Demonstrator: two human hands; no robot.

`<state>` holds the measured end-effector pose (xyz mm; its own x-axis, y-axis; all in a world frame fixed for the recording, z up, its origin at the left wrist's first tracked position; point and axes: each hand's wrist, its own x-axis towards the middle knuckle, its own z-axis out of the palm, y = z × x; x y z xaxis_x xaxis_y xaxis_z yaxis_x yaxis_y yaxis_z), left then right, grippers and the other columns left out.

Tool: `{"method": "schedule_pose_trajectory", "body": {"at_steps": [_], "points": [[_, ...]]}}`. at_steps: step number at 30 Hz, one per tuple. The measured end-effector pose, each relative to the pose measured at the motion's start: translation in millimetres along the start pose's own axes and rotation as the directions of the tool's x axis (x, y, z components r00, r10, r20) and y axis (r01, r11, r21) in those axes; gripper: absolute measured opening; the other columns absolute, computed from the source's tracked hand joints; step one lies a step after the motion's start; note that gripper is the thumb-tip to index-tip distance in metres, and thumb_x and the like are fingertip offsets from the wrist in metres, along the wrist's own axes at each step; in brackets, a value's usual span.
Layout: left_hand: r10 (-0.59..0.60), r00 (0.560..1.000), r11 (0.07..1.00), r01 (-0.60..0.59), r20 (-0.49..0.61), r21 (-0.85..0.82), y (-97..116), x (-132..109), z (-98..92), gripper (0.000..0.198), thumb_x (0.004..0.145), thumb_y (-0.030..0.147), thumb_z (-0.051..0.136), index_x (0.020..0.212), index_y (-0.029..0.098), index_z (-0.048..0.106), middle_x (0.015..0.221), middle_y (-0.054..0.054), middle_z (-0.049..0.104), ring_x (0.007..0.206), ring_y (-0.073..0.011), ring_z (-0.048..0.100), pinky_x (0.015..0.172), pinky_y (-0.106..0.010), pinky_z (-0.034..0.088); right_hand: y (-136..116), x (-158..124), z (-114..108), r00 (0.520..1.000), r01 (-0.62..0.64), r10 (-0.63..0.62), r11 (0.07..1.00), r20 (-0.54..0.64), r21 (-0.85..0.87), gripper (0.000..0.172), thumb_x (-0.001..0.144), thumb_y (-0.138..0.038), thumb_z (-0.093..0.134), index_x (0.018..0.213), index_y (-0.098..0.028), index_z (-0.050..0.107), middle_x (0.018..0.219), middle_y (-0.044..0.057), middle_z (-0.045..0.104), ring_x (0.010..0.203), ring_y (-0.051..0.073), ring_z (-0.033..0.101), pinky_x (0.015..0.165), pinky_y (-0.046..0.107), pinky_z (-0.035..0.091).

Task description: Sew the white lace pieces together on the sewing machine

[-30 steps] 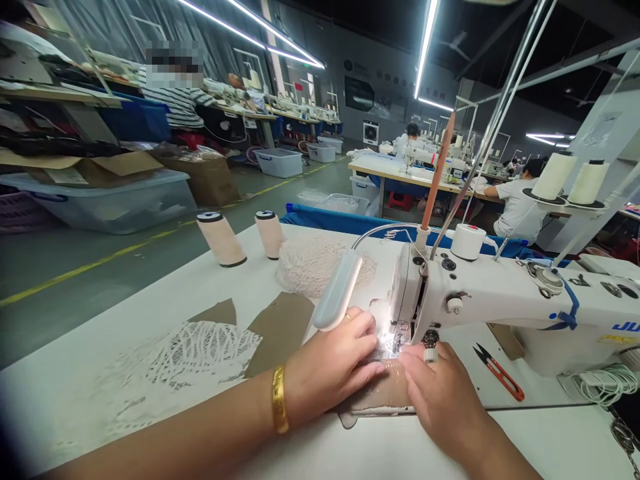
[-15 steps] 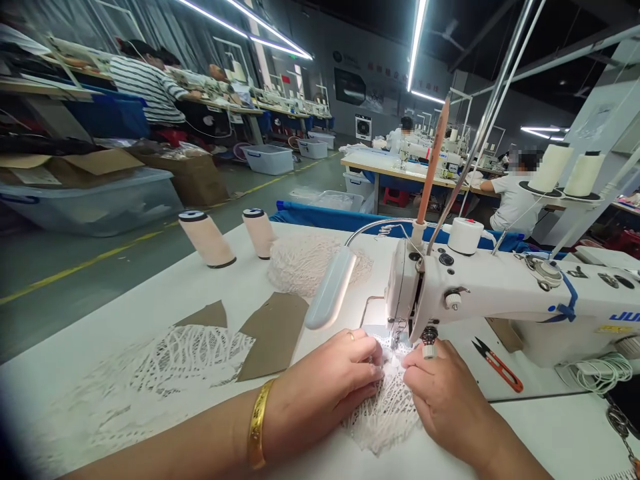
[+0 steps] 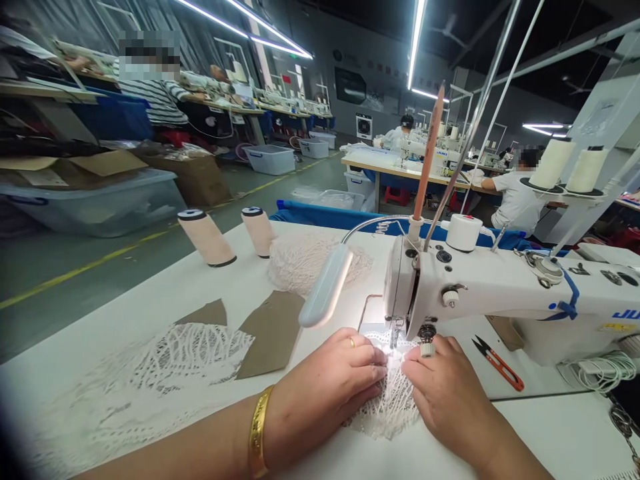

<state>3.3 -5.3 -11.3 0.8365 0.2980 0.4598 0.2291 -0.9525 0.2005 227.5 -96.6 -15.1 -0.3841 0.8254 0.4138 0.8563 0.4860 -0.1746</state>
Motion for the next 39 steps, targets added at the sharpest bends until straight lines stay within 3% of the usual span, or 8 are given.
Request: {"method": "schedule_pose_trajectory", "body": {"at_steps": [9,15,18,21,30,39], "points": [[-0.027,1.000,1.000,0.026,0.009,0.012,-13.0,6.9,2.4,0.016,0.099,0.015,0.061,0.087,0.018,0.071,0.093,-0.003,0.075,0.085,-0.0210,0.065,0.084,-0.039,0.046,1.9,3.0,1.8,0.998,-0.048,0.045,0.993,-0.032,-0.104,0.041,0.081,0.004,0.050,0.107,-0.025,0.065,0.118,0.001,0.075,0.084,0.025,0.054,0.078,0.036,0.039],[0.072,0.997,0.995,-0.074,-0.032,-0.073,-2.4,0.5,-2.7,0.024,0.088,0.002,0.057,0.094,0.020,0.072,0.096,-0.002,0.075,0.086,-0.0198,0.063,0.083,-0.036,0.044,-2.2,0.7,-2.6,0.998,0.028,-0.028,1.000,-0.063,-0.006,0.042,0.089,0.002,0.047,0.118,-0.023,0.064,0.120,0.005,0.074,0.095,0.027,0.057,0.081,0.038,0.042],[0.111,0.994,0.991,-0.110,0.007,-0.079,8.1,-4.4,-6.6,0.020,0.087,0.004,0.061,0.088,0.021,0.070,0.088,-0.001,0.072,0.079,-0.0185,0.060,0.079,-0.035,0.042,-7.2,-1.6,-6.9,0.994,0.112,-0.113,0.988,0.003,0.109,0.037,0.093,-0.001,0.048,0.119,-0.023,0.063,0.109,0.005,0.074,0.096,0.025,0.059,0.082,0.037,0.044],[0.101,0.995,0.994,-0.100,0.021,-0.045,14.0,-6.1,-9.0,0.017,0.089,0.007,0.063,0.080,0.021,0.067,0.084,0.000,0.070,0.074,-0.0178,0.056,0.077,-0.035,0.040,-10.4,-2.8,-9.8,0.986,0.118,-0.135,0.980,0.103,0.157,0.030,0.095,-0.004,0.050,0.115,-0.023,0.063,0.099,0.004,0.071,0.092,0.024,0.058,0.079,0.037,0.044],[0.087,0.995,0.996,-0.087,-0.051,-0.001,5.3,-5.4,-0.5,0.020,0.091,0.007,0.061,0.080,0.021,0.069,0.081,0.001,0.069,0.073,-0.0170,0.056,0.079,-0.035,0.038,-6.8,-0.8,-2.4,0.992,0.125,-0.127,0.989,0.025,0.079,0.026,0.093,-0.001,0.049,0.104,-0.022,0.061,0.105,0.006,0.071,0.096,0.025,0.060,0.077,0.036,0.043],[0.018,1.000,1.000,-0.018,0.011,-0.016,-6.6,3.8,1.8,0.017,0.091,0.011,0.061,0.083,0.020,0.072,0.089,-0.002,0.074,0.082,-0.0200,0.065,0.085,-0.039,0.042,2.3,-0.3,11.9,0.999,0.023,-0.023,1.000,0.022,0.003,0.044,0.087,0.003,0.049,0.119,-0.022,0.064,0.111,0.008,0.071,0.100,0.027,0.062,0.074,0.036,0.050]]}}
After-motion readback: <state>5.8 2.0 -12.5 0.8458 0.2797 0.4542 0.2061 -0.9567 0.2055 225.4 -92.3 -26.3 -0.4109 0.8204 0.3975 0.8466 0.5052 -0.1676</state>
